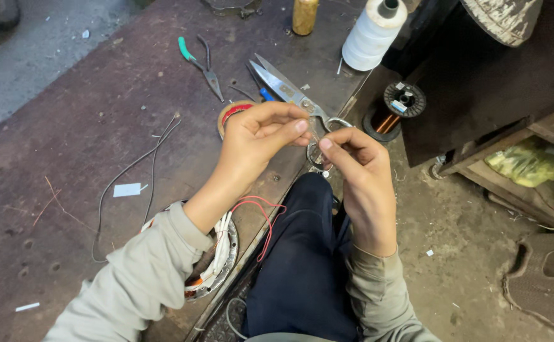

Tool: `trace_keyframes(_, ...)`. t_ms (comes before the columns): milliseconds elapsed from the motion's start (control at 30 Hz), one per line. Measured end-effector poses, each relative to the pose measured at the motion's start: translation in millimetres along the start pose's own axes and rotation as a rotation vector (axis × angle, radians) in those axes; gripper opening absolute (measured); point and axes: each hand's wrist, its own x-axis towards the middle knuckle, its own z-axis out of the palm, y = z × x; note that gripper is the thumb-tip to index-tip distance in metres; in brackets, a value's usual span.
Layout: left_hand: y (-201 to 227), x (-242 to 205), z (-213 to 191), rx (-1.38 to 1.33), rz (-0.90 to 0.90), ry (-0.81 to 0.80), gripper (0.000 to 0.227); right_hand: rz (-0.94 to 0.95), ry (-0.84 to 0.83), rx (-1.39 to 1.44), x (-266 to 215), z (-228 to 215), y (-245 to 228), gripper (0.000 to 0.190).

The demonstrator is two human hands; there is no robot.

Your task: The person strips insulation from multiple wires using shears, then twists the exposed copper strands by hand. The person repeats this process on several wires throughout the clip.

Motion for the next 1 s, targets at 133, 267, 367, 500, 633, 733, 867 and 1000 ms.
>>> trace_keyframes(133,9.3,-2.1,0.6,-0.019,-0.025,-0.01,0.023,0.046,-0.001,0.029,1.8,-3.3,-1.4,0.008)
trace_keyframes(267,13.3,-1.4,3.0,-0.041,-0.046,-0.039,0.02,0.099,-0.021,0.112,3.8,-7.3,-1.7,0.011)
trace_keyframes(367,13.5,-1.9,1.6,-0.04,-0.031,-0.06,0.019,0.16,-0.1,0.126,5.0,-7.4,-0.8,0.012)
trace_keyframes(500,10.1,-1.3,0.0,-0.023,-0.01,-0.082,0.018,0.174,-0.183,0.227,4.6,-8.3,-1.1,0.017)
trace_keyframes(633,9.7,-0.6,-0.8,-0.034,0.012,-0.083,0.018,0.19,-0.211,0.249,6.7,-9.1,1.9,0.017)
trace_keyframes(733,17.8,-0.6,5.8,0.014,0.029,-0.081,0.019,0.184,-0.222,0.285,9.2,-12.4,4.5,0.015)
trace_keyframes(867,40.6,-11.7,18.4,0.484,0.284,-0.104,0.025,0.142,-0.146,0.092,7.9,-17.7,7.5,0.016)
trace_keyframes(1000,61.6,-23.0,24.2,0.952,0.713,-0.248,0.03,0.062,-0.235,-0.114,5.1,-26.8,7.2,0.013)
